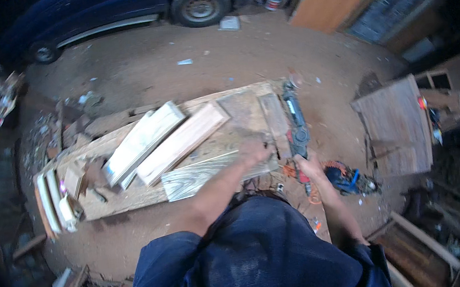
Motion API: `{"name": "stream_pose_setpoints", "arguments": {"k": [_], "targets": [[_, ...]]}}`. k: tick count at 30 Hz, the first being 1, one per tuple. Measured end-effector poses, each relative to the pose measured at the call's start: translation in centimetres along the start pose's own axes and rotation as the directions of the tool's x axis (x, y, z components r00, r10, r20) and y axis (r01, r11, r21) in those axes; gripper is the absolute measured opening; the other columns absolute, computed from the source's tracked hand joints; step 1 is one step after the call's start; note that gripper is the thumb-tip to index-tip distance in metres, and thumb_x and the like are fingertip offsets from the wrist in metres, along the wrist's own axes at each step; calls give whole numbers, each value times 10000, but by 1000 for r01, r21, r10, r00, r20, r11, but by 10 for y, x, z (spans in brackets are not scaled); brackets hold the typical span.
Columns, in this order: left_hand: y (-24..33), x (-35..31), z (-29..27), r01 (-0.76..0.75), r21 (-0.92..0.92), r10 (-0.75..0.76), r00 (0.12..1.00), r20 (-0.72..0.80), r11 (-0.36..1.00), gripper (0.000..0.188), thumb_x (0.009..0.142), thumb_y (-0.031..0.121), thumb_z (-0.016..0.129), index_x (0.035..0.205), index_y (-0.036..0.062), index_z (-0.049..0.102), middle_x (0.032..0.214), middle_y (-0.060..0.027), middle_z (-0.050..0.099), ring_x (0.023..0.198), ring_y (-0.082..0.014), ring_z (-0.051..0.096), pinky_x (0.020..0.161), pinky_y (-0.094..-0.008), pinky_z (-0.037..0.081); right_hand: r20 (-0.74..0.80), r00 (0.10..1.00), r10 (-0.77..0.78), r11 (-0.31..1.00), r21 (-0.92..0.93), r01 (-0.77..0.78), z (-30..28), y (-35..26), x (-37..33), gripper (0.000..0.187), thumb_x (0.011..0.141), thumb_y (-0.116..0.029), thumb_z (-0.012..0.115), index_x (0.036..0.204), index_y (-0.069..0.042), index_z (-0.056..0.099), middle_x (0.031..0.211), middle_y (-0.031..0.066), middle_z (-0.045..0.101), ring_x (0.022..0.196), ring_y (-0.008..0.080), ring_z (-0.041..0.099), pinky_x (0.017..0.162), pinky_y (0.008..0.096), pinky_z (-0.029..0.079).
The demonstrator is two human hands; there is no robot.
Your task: The person assembles a rectangular wooden frame by joining four pieces of lumber using a pneumatic nail gun. They position the pieces on a workbench, secure them with nails, and then move the completed frame to a storage area.
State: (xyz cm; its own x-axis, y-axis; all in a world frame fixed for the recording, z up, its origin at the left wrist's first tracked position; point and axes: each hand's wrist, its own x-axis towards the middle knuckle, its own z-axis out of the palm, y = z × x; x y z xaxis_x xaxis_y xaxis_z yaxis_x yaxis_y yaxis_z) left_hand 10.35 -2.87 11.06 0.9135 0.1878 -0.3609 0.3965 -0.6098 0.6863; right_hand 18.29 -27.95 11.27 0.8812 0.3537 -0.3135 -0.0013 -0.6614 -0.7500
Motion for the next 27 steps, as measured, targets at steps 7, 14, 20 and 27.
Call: {"name": "stream_pose_setpoints", "arguments": {"k": [7,14,20,27], "targets": [[28,-80,-69,34,-28,-38,986,-160,999,554,871,528,567,1115,68,757,1040,-229,742,1039,-407,702,942,-493,541,165,949,-267,817,-483,314,28,-35,37,607,928,-287,685,1440,-9,515,1264,292,655,1192,450,623,1012,486,486],[-14,-166,-146,-183,-375,-22,876,-481,909,478,862,436,564,984,6,733,845,-225,700,870,-345,707,832,-427,539,228,945,-233,780,-537,322,125,49,117,798,933,-377,652,1567,-12,334,1139,373,633,1116,522,596,969,557,467],[-59,-216,-153,-302,-902,-499,756,-423,308,491,956,398,463,1111,-25,657,1092,-156,688,1007,-261,658,938,-393,502,440,720,-536,696,-253,672,157,1,100,440,887,-305,730,1208,-8,677,1063,227,708,1068,431,644,945,506,491],[-118,-244,-174,-362,-929,-510,788,-346,71,783,909,561,487,1417,-34,479,1353,-230,588,1226,-318,601,1071,-442,459,547,418,-726,644,327,691,163,-201,-29,1255,706,-408,927,1624,-16,167,1618,246,306,1499,356,327,1222,444,304]]}}
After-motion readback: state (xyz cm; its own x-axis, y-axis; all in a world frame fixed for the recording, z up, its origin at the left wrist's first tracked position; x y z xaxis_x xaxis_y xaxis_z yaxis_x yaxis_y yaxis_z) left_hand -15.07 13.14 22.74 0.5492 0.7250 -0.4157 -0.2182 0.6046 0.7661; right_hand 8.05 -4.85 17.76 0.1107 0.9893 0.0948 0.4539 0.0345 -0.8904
